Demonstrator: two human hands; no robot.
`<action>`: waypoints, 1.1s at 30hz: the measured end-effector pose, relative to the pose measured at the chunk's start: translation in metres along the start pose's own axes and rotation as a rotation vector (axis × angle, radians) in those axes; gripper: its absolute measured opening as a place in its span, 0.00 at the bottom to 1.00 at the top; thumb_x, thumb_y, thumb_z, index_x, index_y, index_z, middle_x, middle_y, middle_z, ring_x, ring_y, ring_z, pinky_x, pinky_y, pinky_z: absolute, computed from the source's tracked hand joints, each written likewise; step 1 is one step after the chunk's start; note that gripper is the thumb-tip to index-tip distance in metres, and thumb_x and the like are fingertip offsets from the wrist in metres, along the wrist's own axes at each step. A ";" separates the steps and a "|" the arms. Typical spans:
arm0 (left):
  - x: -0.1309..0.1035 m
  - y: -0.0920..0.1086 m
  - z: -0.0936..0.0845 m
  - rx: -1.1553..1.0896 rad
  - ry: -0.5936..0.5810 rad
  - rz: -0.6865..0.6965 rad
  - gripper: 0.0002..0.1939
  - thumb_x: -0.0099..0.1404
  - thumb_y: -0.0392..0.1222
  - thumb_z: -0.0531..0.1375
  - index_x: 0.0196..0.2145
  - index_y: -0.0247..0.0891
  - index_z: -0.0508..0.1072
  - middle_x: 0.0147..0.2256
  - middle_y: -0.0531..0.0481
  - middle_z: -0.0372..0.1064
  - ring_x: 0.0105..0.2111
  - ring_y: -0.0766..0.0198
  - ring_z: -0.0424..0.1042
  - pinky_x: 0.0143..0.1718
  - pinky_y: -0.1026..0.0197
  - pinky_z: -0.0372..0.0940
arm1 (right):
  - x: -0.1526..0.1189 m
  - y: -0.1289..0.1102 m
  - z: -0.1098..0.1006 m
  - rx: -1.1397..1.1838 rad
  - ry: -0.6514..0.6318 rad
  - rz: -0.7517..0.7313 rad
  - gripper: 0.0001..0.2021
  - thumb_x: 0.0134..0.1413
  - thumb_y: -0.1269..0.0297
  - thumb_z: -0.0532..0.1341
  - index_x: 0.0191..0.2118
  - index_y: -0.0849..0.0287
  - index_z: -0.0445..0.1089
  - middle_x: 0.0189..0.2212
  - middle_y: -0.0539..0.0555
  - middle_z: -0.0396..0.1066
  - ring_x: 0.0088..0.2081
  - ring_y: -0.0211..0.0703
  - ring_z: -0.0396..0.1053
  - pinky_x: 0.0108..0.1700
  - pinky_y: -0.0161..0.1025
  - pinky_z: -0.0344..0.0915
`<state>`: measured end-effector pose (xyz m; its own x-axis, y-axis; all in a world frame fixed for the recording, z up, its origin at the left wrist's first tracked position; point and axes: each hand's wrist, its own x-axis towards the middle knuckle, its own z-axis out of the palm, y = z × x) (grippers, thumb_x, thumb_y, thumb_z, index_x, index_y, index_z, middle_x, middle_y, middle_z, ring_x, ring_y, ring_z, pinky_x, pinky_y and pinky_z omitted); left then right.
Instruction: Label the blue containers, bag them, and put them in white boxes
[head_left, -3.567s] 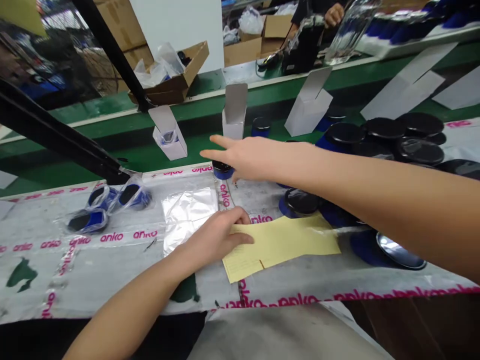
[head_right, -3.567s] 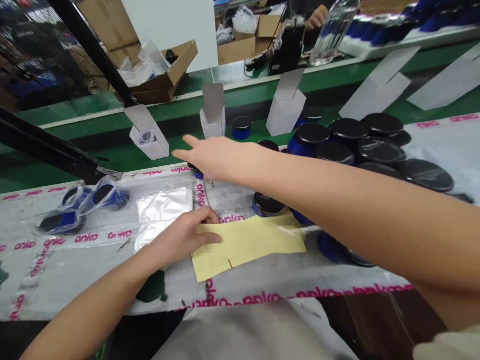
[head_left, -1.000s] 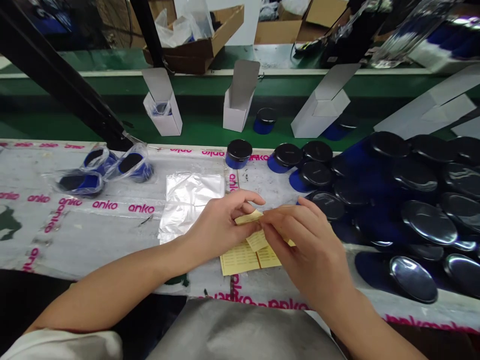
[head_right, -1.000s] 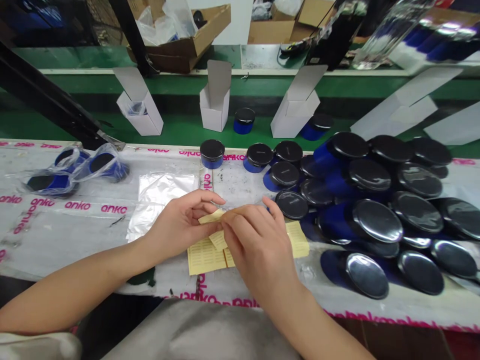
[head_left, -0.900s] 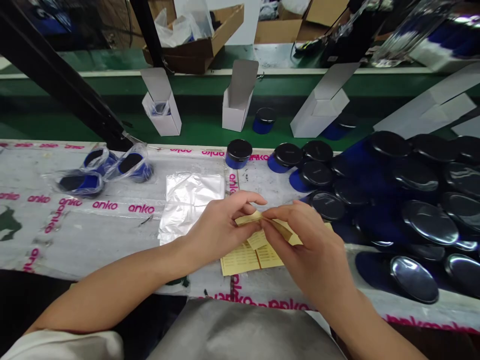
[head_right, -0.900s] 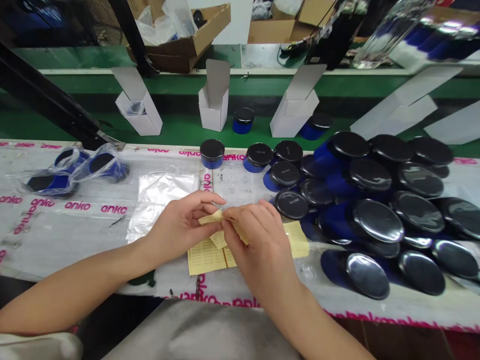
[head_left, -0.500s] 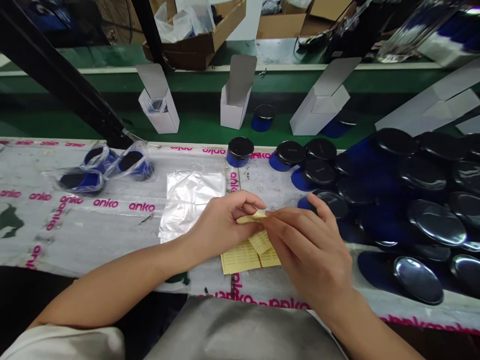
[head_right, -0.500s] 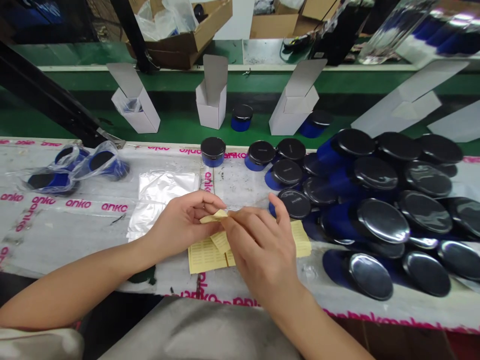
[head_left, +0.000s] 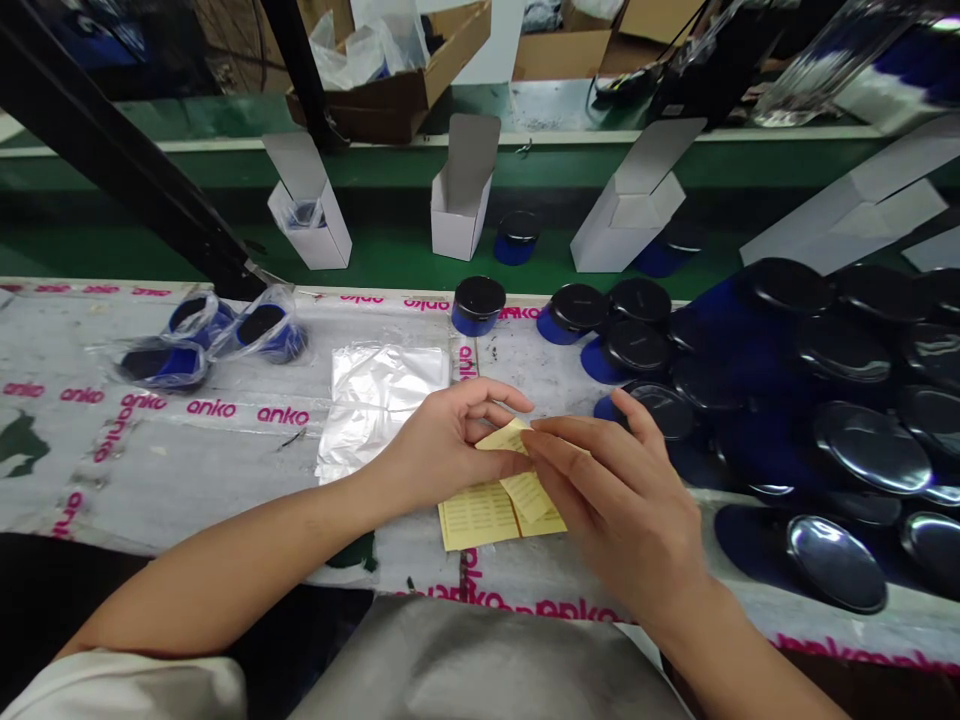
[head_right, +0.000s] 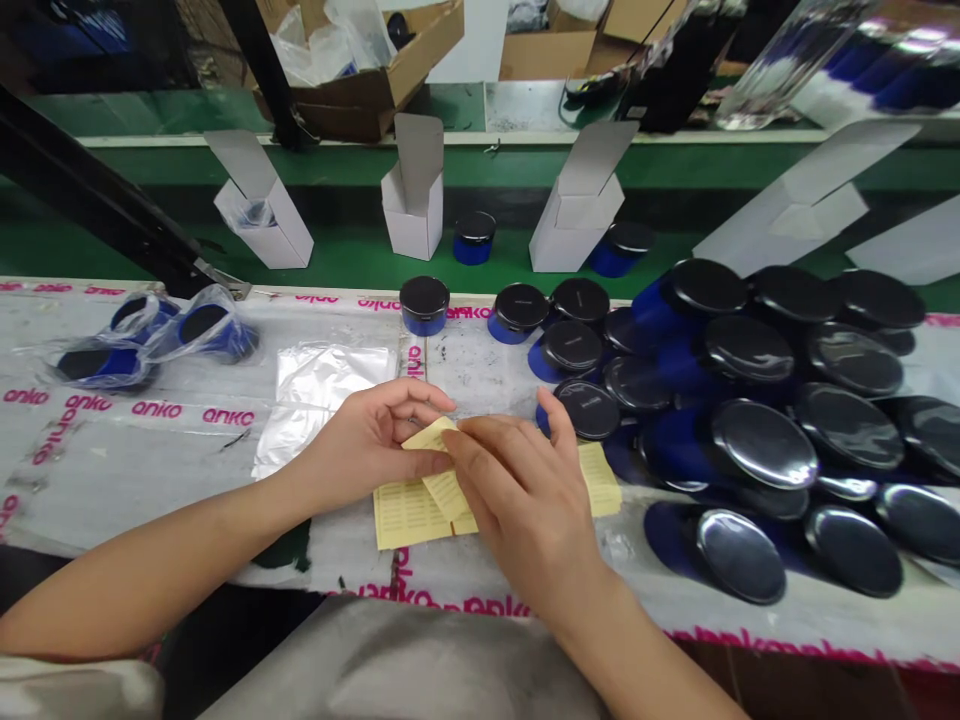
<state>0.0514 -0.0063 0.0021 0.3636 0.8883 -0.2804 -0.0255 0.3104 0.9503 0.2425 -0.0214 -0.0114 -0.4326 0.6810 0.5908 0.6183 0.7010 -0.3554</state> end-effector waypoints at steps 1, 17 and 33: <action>0.000 -0.001 0.000 0.003 -0.002 0.011 0.18 0.57 0.33 0.69 0.45 0.40 0.72 0.37 0.51 0.75 0.34 0.65 0.77 0.34 0.63 0.67 | 0.000 0.001 0.001 0.011 -0.012 0.021 0.10 0.61 0.78 0.61 0.44 0.55 0.71 0.38 0.53 0.78 0.38 0.41 0.77 0.63 0.61 0.59; 0.001 -0.016 0.005 0.290 0.018 0.124 0.20 0.64 0.34 0.61 0.53 0.44 0.68 0.42 0.50 0.74 0.39 0.61 0.75 0.37 0.59 0.69 | -0.004 0.013 0.008 0.395 -0.022 0.391 0.02 0.64 0.67 0.60 0.40 0.53 0.70 0.44 0.54 0.72 0.46 0.44 0.74 0.44 0.41 0.72; -0.013 0.047 -0.128 1.182 0.270 -0.140 0.09 0.60 0.44 0.64 0.38 0.39 0.73 0.39 0.47 0.73 0.39 0.56 0.70 0.40 0.57 0.62 | -0.042 0.008 0.017 0.237 -0.405 -0.088 0.51 0.46 0.53 0.73 0.72 0.57 0.49 0.58 0.64 0.73 0.60 0.69 0.69 0.55 0.64 0.72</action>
<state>-0.0739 0.0396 0.0331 0.0869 0.9574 -0.2755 0.9123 0.0346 0.4080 0.2542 -0.0407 -0.0512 -0.7264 0.6119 0.3129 0.4216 0.7563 -0.5003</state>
